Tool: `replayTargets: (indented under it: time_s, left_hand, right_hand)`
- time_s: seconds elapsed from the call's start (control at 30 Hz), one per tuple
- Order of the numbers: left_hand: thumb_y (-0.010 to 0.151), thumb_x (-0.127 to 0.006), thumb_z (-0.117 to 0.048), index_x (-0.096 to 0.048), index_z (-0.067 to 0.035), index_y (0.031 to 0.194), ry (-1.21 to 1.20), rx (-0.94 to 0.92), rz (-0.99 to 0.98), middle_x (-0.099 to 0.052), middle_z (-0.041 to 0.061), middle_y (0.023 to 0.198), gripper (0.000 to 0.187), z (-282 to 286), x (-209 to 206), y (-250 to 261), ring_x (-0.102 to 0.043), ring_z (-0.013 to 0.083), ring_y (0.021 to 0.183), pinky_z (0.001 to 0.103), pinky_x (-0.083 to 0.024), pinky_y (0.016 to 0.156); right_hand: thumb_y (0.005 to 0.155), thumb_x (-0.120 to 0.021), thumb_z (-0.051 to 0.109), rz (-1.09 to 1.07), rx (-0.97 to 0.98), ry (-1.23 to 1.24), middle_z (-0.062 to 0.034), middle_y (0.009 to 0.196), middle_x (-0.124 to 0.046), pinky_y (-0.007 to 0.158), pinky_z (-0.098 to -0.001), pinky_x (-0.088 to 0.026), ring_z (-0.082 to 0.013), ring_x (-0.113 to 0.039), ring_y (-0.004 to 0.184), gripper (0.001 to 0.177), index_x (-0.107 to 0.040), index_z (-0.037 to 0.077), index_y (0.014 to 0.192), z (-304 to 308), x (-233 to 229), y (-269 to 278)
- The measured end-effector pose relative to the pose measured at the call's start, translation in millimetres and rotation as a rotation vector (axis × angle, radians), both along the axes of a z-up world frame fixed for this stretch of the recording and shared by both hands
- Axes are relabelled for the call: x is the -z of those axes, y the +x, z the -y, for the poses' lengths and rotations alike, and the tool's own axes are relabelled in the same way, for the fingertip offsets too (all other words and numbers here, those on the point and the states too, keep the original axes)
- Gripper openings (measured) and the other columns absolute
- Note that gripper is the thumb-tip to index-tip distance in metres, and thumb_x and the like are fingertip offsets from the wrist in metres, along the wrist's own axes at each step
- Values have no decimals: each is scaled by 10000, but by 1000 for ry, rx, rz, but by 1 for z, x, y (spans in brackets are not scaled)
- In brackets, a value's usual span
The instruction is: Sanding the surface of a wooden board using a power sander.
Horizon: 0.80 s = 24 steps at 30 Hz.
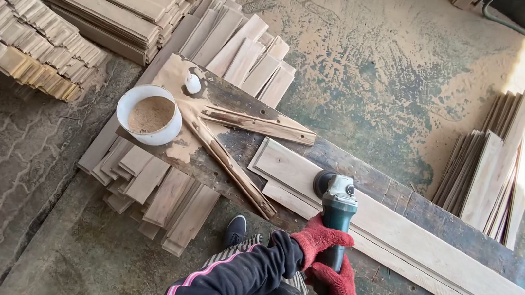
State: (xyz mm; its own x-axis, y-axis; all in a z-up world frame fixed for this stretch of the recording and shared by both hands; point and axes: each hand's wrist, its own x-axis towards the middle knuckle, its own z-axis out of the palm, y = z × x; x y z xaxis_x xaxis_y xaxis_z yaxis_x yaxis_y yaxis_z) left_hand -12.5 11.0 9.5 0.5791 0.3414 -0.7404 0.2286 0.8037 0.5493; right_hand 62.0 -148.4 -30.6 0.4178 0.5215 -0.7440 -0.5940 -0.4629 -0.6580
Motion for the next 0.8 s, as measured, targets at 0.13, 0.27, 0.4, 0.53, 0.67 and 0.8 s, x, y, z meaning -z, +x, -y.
replayTargets:
  time_s: [0.13, 0.27, 0.4, 0.53, 0.67, 0.8]
  left_hand:
    - [610, -862, -213, -592, -76, 1281, 37, -13, -24, -696, 100, 1070, 736, -7, 11, 0, -683, 216, 878, 340, -599, 823]
    - [628, -865, -189, -587, -78, 1288, 1, -26, 14, -685, 96, 1083, 724, -17, 2, -19, -676, 223, 901, 353, -589, 858]
    - [697, -864, -128, -601, -44, 1227, -109, -56, 202, -689, 118, 985, 598, 2, 41, -30, -671, 219, 812, 335, -570, 738]
    - [739, -814, -115, -662, -37, 1197, -159, -16, 143, -715, 144, 971, 489, 17, 39, -18, -659, 236, 728, 318, -513, 544]
    - [751, -809, -165, -663, -10, 1138, -144, 30, 142, -696, 154, 912, 442, 37, 34, 16, -616, 230, 671, 323, -490, 515]
    - [745, -776, -128, -623, -54, 1248, -175, 24, 89, -696, 169, 981, 531, 76, 43, 65, -660, 275, 747, 370, -540, 557]
  right_hand:
    - [824, -708, 22, -50, -23, 29, -322, 866, -658, 553, -494, -560, -396, -632, 636, 455, -568, -88, 1242, -20, -12, -5]
    - [777, -768, 39, -24, -57, 2, -286, 784, -657, 462, -430, -530, -343, -621, 553, 510, -555, -56, 1231, -41, -19, -14]
    - [756, -755, -53, -84, -44, 44, -257, 791, -662, 453, -403, -533, -321, -627, 567, 463, -582, -55, 1186, -43, -20, -14]
    - [716, -712, -103, -94, -88, 103, -224, 782, -691, 459, -367, -532, -290, -645, 556, 495, -606, -24, 1193, -35, -34, 2]
    - [725, -713, -123, -127, -23, 129, -232, 824, -680, 475, -364, -541, -287, -633, 566, 515, -597, -16, 1215, -8, -28, 30]
    - [736, -708, -111, -128, 14, 168, -248, 904, -678, 470, -386, -555, -316, -641, 616, 506, -588, -30, 1221, 33, -18, 75]
